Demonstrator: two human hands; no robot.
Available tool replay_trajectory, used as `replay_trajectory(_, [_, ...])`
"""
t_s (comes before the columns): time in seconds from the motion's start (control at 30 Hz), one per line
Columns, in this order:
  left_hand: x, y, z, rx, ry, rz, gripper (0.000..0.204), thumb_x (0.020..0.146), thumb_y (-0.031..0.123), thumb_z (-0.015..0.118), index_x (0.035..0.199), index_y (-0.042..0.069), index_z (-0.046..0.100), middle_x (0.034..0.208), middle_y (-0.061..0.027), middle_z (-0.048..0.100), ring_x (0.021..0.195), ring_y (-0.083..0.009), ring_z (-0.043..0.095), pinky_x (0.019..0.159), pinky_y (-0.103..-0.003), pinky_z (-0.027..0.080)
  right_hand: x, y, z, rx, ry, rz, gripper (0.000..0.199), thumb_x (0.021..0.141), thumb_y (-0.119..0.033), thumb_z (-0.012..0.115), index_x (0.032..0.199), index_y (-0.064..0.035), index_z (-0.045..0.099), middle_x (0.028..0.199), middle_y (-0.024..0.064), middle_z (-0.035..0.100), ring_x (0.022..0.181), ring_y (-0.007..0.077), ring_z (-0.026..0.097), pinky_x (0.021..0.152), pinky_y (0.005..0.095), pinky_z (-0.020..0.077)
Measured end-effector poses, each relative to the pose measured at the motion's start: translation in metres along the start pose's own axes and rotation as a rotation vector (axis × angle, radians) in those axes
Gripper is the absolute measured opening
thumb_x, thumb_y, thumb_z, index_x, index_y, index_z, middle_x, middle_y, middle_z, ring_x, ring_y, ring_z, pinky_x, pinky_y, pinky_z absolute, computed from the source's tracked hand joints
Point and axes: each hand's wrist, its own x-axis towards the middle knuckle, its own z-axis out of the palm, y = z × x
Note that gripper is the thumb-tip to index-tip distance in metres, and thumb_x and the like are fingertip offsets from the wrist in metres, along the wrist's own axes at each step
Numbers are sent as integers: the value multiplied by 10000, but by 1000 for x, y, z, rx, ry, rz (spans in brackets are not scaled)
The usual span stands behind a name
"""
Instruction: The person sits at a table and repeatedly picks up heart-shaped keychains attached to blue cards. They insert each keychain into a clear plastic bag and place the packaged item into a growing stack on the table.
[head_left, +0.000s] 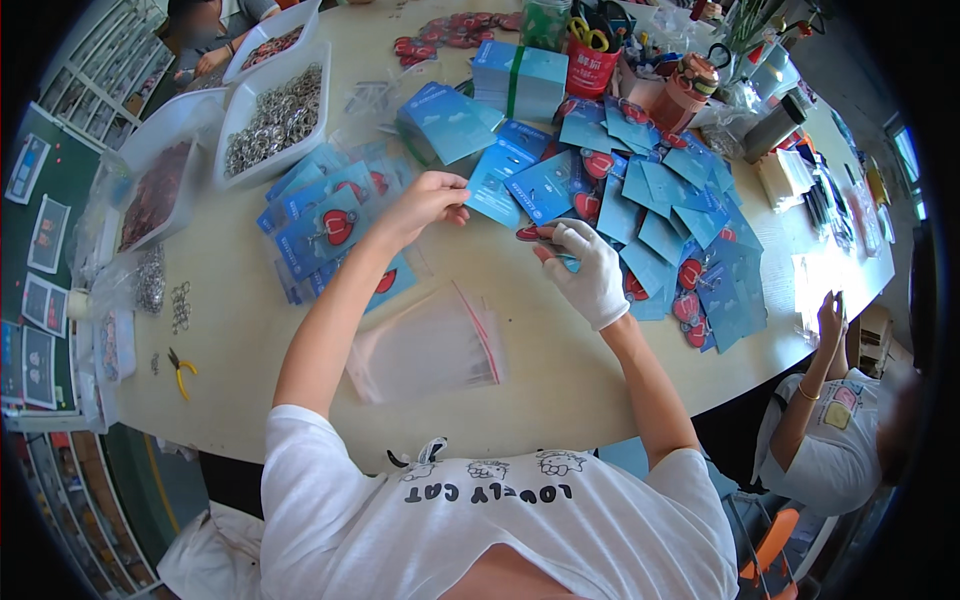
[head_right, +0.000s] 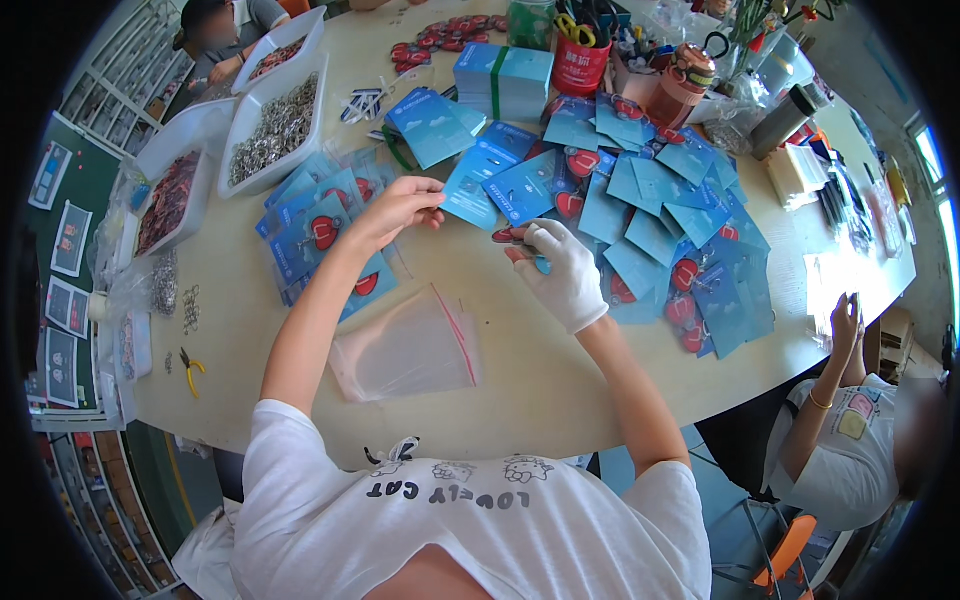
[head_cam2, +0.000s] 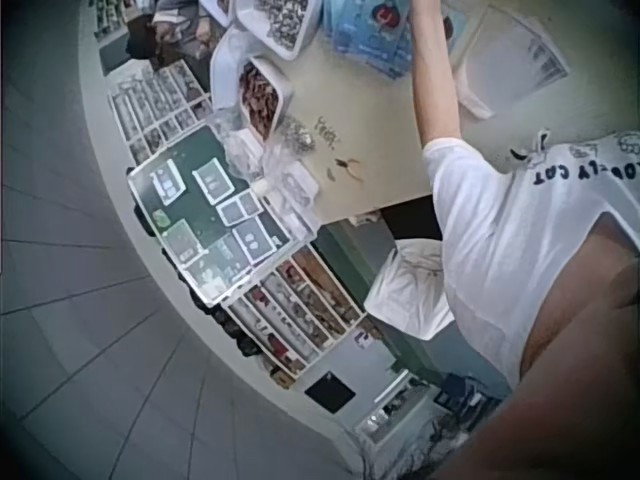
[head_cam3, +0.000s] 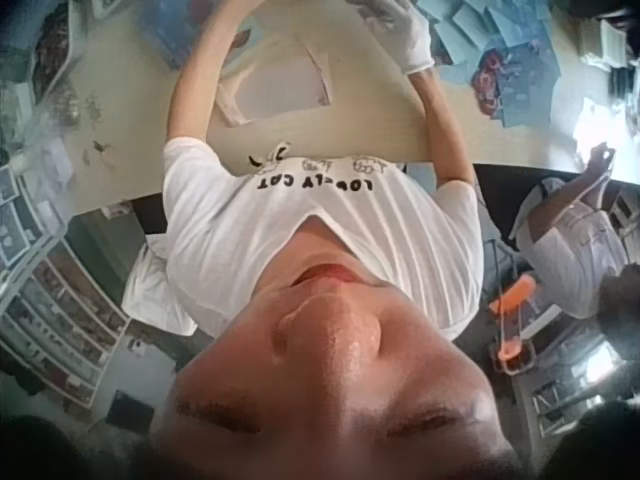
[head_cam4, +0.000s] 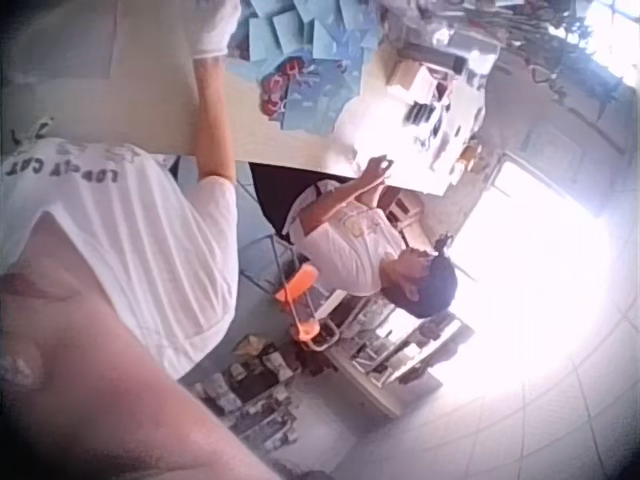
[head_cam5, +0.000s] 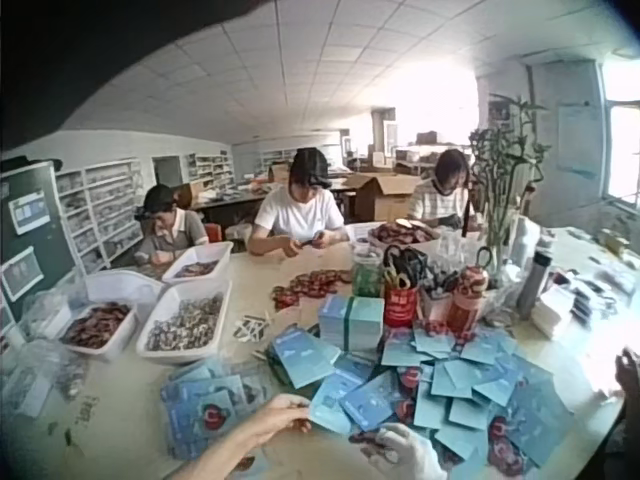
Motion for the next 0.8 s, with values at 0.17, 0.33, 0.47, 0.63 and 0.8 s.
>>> replay_trajectory(0.17, [-50,-5,-2,18,14,-46,228,952,141,525,1098,-32,559,981,-82,627,808,-145,634,735,-271,541,-9,-10,12,140,-21,59,203,736,8,710,927,29,645,1018,102,656,809,189,695,695,292,543])
replay_trajectory(0.33, [-75,-1,9,-48,19,-94,209,971,121,472,1114,-26,516,972,-111,621,836,-172,659,742,-291,553,-25,-13,11,138,26,56,188,726,39,720,888,42,623,1006,103,660,809,192,694,682,278,551])
replay_trajectory(0.47, [-79,-6,21,463,212,-5,311,931,124,558,1198,-19,488,1022,-144,590,811,-242,660,740,-326,552,-36,-6,1,120,66,127,164,748,40,710,885,40,620,1008,104,661,801,177,694,679,273,543])
replay_trajectory(0.63, [-64,0,61,1523,434,565,573,797,168,711,1294,11,473,1190,-175,524,988,-307,591,850,-368,515,-41,-6,-6,115,116,182,171,758,40,700,915,26,633,1020,96,661,789,166,692,683,262,531])
replay_trajectory(0.8, [-17,-23,72,1542,216,984,507,818,65,612,1311,21,505,1368,-169,483,1180,-284,531,982,-367,449,-39,-10,-8,89,110,145,195,749,61,681,935,13,645,1026,84,656,837,158,684,700,259,530])
